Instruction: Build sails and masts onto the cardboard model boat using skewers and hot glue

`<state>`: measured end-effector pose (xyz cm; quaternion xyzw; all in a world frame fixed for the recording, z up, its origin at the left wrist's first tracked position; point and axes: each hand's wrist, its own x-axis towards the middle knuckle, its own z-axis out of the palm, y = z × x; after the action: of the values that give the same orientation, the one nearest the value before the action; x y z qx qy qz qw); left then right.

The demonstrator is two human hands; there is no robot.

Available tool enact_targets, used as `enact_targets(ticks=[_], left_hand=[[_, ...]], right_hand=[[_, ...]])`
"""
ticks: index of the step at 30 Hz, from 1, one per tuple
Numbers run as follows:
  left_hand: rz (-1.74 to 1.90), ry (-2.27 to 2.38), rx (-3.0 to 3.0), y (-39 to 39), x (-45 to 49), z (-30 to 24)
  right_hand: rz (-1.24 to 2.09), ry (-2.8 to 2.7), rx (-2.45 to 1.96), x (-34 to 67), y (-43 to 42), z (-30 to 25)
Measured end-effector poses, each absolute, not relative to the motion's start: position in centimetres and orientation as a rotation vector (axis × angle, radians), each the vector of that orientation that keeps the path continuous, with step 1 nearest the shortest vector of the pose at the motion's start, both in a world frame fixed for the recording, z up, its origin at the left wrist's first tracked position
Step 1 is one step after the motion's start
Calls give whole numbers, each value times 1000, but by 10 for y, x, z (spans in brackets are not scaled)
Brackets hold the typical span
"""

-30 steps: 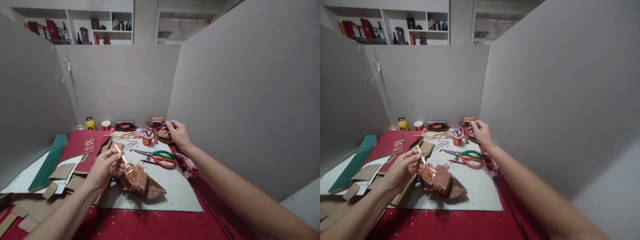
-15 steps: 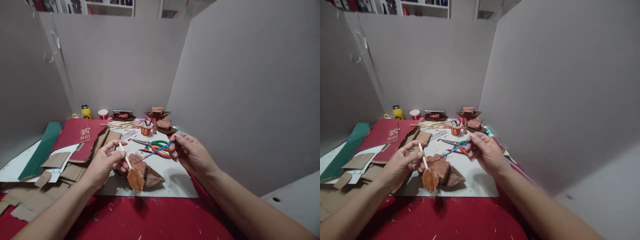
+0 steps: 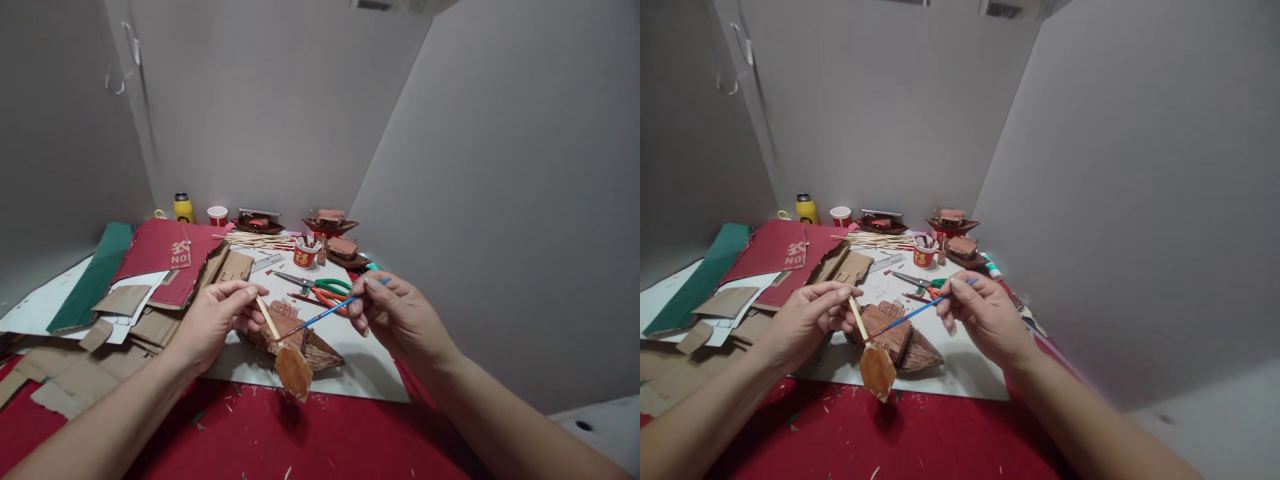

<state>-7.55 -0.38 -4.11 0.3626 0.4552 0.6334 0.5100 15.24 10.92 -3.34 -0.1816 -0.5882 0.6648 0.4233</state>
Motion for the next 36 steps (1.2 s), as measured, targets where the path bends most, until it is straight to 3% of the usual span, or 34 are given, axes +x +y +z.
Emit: enact_targets(ticks=[36], left_hand=[[1415, 1104, 765, -7, -65, -47]], right_hand=[[1568, -1552, -467, 154, 102, -26]])
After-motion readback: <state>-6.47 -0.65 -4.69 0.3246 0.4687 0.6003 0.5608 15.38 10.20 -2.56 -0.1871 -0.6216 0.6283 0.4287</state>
